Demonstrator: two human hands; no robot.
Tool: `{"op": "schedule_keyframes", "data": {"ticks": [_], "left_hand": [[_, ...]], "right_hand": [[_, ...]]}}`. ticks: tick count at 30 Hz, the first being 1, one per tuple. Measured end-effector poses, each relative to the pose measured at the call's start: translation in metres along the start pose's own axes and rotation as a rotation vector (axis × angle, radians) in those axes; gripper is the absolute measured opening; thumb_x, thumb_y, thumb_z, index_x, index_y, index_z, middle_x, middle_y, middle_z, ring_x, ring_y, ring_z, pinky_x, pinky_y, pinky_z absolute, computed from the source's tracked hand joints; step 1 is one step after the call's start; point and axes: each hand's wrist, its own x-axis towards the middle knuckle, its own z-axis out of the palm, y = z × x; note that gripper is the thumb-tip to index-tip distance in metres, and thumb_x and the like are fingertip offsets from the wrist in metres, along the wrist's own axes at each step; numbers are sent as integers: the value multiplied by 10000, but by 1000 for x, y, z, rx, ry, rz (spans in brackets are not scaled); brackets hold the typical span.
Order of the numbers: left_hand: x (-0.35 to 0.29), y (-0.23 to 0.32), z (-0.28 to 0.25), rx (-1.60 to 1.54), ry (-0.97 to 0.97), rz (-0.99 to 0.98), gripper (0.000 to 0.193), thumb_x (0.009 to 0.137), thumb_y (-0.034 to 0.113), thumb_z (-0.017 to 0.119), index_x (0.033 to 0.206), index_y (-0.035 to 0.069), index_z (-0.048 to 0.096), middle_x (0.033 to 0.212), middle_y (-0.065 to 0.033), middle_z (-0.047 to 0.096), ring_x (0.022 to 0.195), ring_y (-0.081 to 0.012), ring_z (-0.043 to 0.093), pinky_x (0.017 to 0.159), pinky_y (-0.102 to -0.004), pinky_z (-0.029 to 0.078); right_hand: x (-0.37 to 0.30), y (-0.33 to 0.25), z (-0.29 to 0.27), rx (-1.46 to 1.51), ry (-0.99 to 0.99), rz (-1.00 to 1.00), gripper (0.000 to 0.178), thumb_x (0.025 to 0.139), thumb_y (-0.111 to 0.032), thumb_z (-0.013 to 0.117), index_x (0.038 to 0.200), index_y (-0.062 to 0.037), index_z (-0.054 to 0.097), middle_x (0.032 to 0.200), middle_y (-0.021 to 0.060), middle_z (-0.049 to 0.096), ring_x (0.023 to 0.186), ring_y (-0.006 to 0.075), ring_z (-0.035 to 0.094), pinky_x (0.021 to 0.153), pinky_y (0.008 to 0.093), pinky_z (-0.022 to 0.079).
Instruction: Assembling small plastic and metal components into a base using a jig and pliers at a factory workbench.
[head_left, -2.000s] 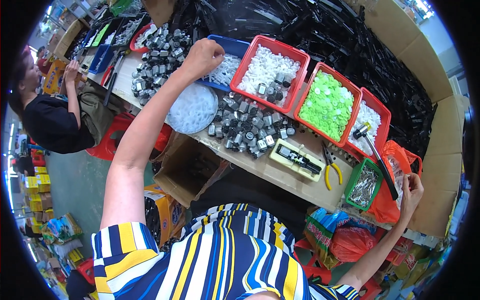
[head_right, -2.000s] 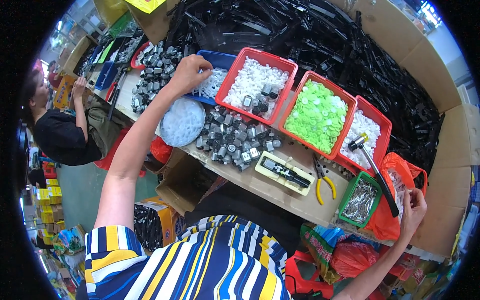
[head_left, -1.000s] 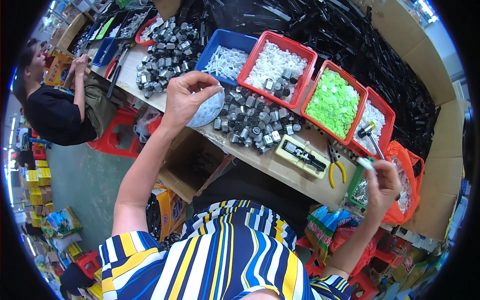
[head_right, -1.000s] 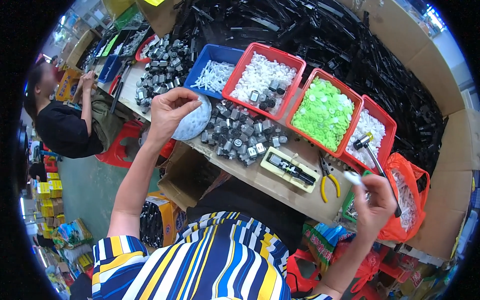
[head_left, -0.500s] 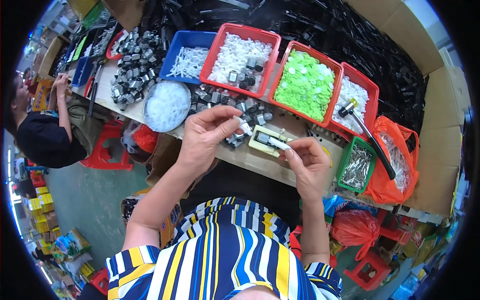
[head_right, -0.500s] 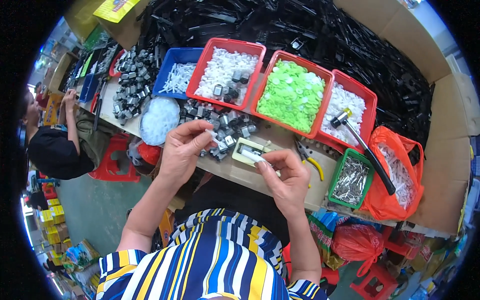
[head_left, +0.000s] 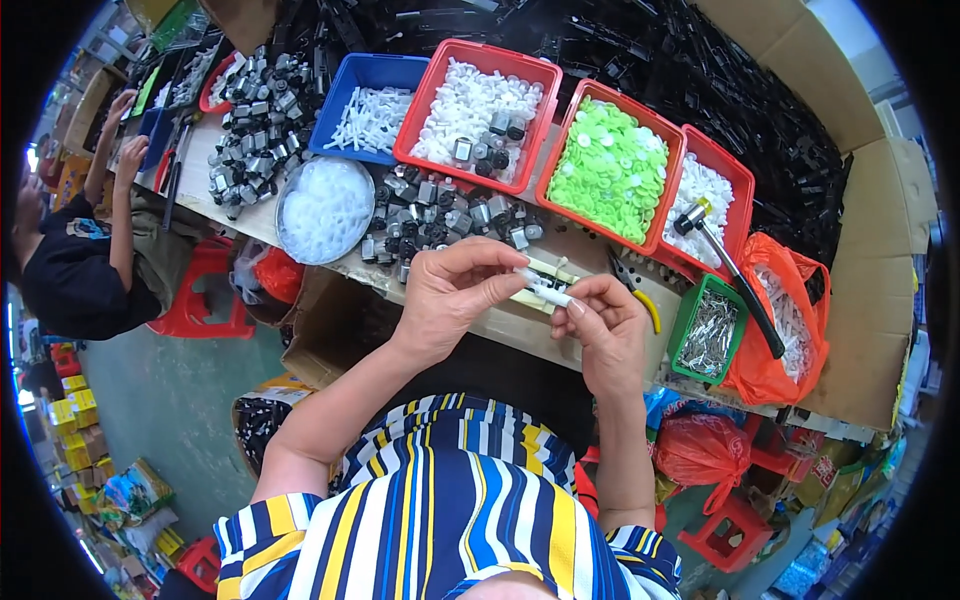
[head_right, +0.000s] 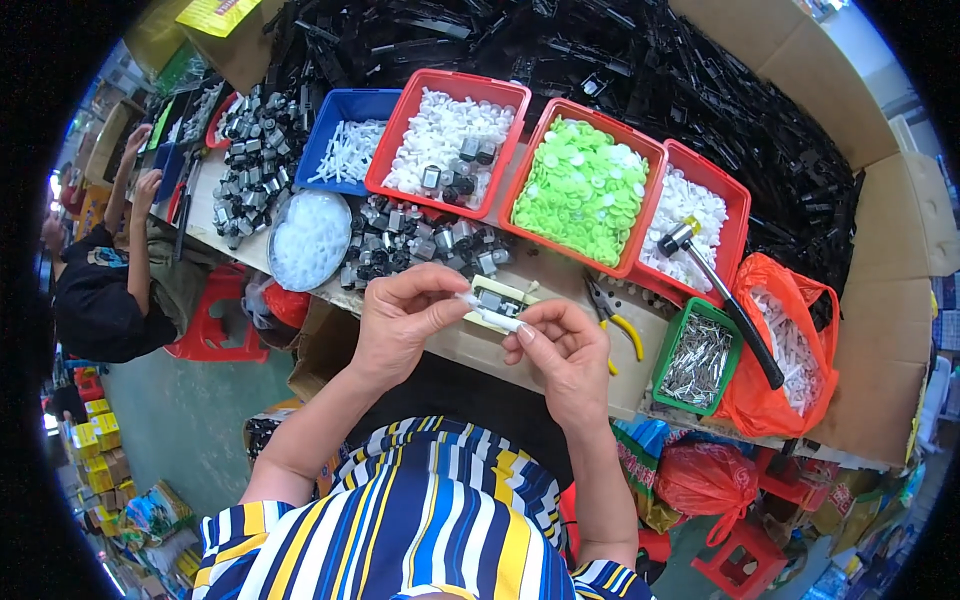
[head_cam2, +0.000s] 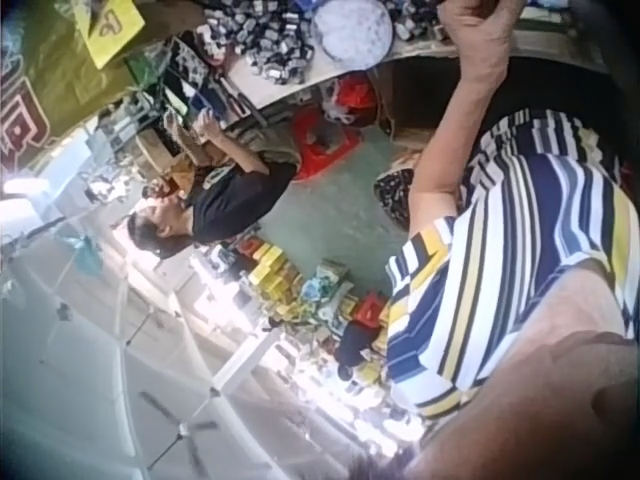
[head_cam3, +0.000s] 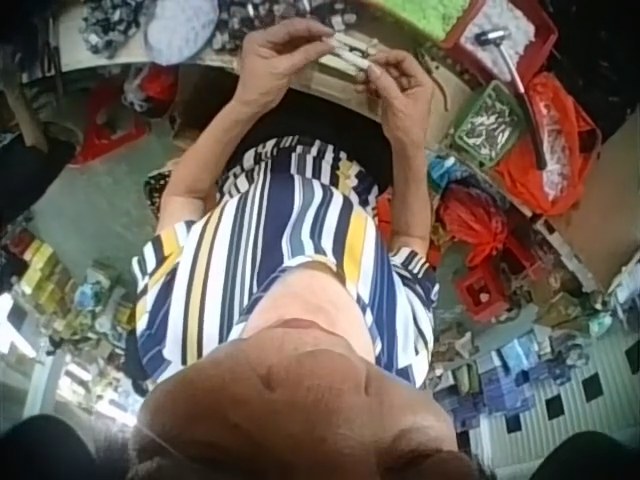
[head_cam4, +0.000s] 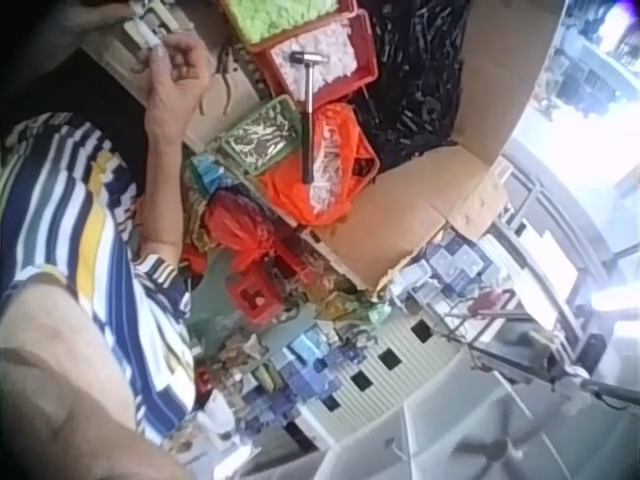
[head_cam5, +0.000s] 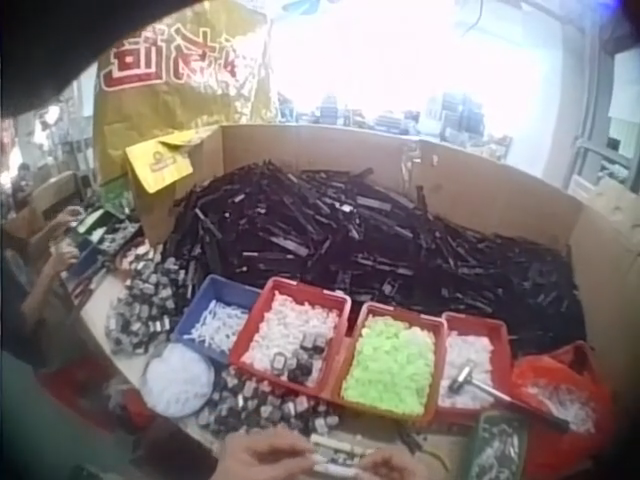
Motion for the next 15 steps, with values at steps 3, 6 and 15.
{"op": "schedule_keyframes", "data": {"ticks": [3, 6, 15], "left_hand": [[1, -1, 0, 204, -34, 152, 188, 884, 4, 764, 1070, 23, 755, 1018, -26, 709, 896, -80, 640, 800, -224, 514], [3, -3, 0, 206, -24, 90, 185, 885, 13, 768, 1070, 21, 756, 995, -30, 719, 881, -77, 642, 780, -222, 520], [6, -5, 20, -37, 52, -256, 213, 877, 25, 770, 1085, -2, 728, 938, -66, 733, 820, -111, 685, 771, -238, 549]], "right_hand": [[1, -1, 1, 103, 9, 88, 160, 963, -37, 652, 1094, 54, 637, 940, 121, 712, 812, 143, 702, 739, 265, 583], [-3, -5, 2, -14, 47, 72, 245, 917, -10, 689, 1153, 35, 642, 929, 109, 713, 814, 157, 701, 747, 278, 574], [-10, -22, -9, -1375, 18, -807, 407, 747, -101, 845, 1120, -35, 695, 977, 108, 691, 878, 295, 673, 810, 401, 509]]}}
